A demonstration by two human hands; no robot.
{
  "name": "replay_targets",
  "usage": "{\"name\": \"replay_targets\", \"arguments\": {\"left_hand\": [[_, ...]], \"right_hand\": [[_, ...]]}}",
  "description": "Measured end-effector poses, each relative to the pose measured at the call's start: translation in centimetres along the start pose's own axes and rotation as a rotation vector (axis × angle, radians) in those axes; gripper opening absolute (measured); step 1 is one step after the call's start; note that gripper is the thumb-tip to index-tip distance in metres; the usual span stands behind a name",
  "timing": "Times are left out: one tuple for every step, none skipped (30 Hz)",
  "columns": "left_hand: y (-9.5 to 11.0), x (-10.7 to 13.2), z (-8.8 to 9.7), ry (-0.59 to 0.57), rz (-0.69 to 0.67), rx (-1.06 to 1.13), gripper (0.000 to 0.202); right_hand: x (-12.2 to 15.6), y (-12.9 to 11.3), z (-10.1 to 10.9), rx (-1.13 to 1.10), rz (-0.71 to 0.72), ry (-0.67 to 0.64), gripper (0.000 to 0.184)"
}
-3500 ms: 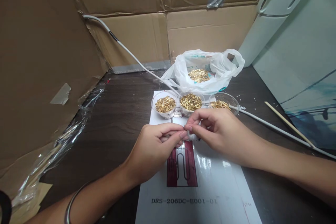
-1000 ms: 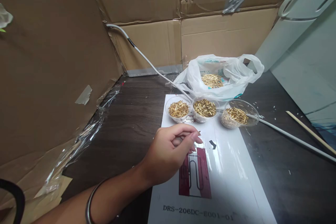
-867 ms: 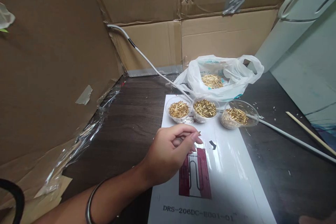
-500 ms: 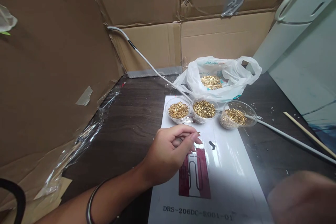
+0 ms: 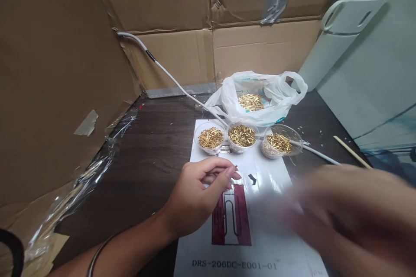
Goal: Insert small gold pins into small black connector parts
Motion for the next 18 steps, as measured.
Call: {"name": "replay_targets", "arguments": {"left_hand": [[0.1, 0.0, 0.0, 0.000, -0.008, -0.014, 0.016], [0.2, 0.0, 0.0, -0.001, -0.014, -0.026, 0.017], [0.2, 0.0, -0.1, -0.002, -0.014, -0.034, 0.018], [0.2, -0.1, -0.1, -0.003, -0.012, -0.038, 0.019], [0.1, -0.1, -0.1, -0.004, -0.008, -0.041, 0.019], [0.1, -0.1, -0.2, -0.007, -0.004, -0.042, 0.019], [0.1, -0.1, -0.2, -0.010, 0.000, -0.041, 0.019], [0.0, -0.1, -0.3, -0.015, 0.005, -0.039, 0.019], [-0.1, 0.0, -0.4, -0.021, 0.009, -0.037, 0.019], [-0.2, 0.0, -0.4, -0.023, 0.015, -0.031, 0.019], [-0.3, 0.0, -0.5, -0.029, 0.023, -0.031, 0.019], [-0.3, 0.0, -0.5, -0.031, 0.027, -0.032, 0.020], [-0.3, 0.0, -0.6, -0.040, 0.022, -0.043, 0.020], [-0.2, 0.0, -0.5, -0.036, 0.020, -0.046, 0.021], [-0.2, 0.0, -0.6, -0.040, 0.016, -0.051, 0.021], [-0.2, -0.1, -0.6, -0.041, 0.014, -0.055, 0.021], [-0.2, -0.1, -0.6, -0.042, 0.012, -0.055, 0.020], [-0.1, -0.1, -0.7, -0.043, 0.012, -0.055, 0.020]], "right_hand": [[-0.8, -0.1, -0.6, -0.065, -0.028, -0.011, 0.014], [-1.6, 0.3, -1.4, -0.162, -0.069, -0.019, 0.018], [-2.3, 0.8, -2.2, -0.281, -0.115, -0.020, 0.022], [-2.8, 1.6, -3.1, -0.416, -0.172, -0.018, 0.024], [-3.2, 2.3, -3.9, -0.511, -0.196, -0.011, 0.025], [-3.5, 2.8, -4.6, -0.590, -0.210, -0.015, 0.025], [-3.7, 3.1, -5.1, -0.652, -0.213, -0.024, 0.025], [-3.7, 3.4, -5.6, -0.702, -0.214, -0.037, 0.025], [-3.7, 3.5, -5.9, -0.743, -0.213, -0.054, 0.025], [-3.7, 3.6, -6.2, -0.776, -0.213, -0.069, 0.025], [-3.7, 3.6, -6.3, -0.800, -0.213, -0.080, 0.025], [-3.6, 3.6, -6.4, -0.816, -0.216, -0.087, 0.025], [-3.6, 3.6, -6.5, -0.827, -0.220, -0.091, 0.025], [-3.6, 3.6, -6.5, -0.835, -0.225, -0.095, 0.025], [-3.6, 3.6, -6.6, -0.841, -0.228, -0.099, 0.025], [-3.6, 3.7, -6.6, -0.845, -0.235, -0.103, 0.025], [-3.6, 3.7, -6.7, -0.848, -0.242, -0.108, 0.025], [-3.5, 3.8, -6.8, -0.848, -0.250, -0.113, 0.026]]}}
Point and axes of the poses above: each hand's wrist, its own x-axis away from the middle knuckle, its own z-axis out of the back of the hand, y = z × x, the point moved 10 cm from there along -x, towards the middle knuckle, and after that the axes turned 4 degrees about z, right-handed, at the moved point
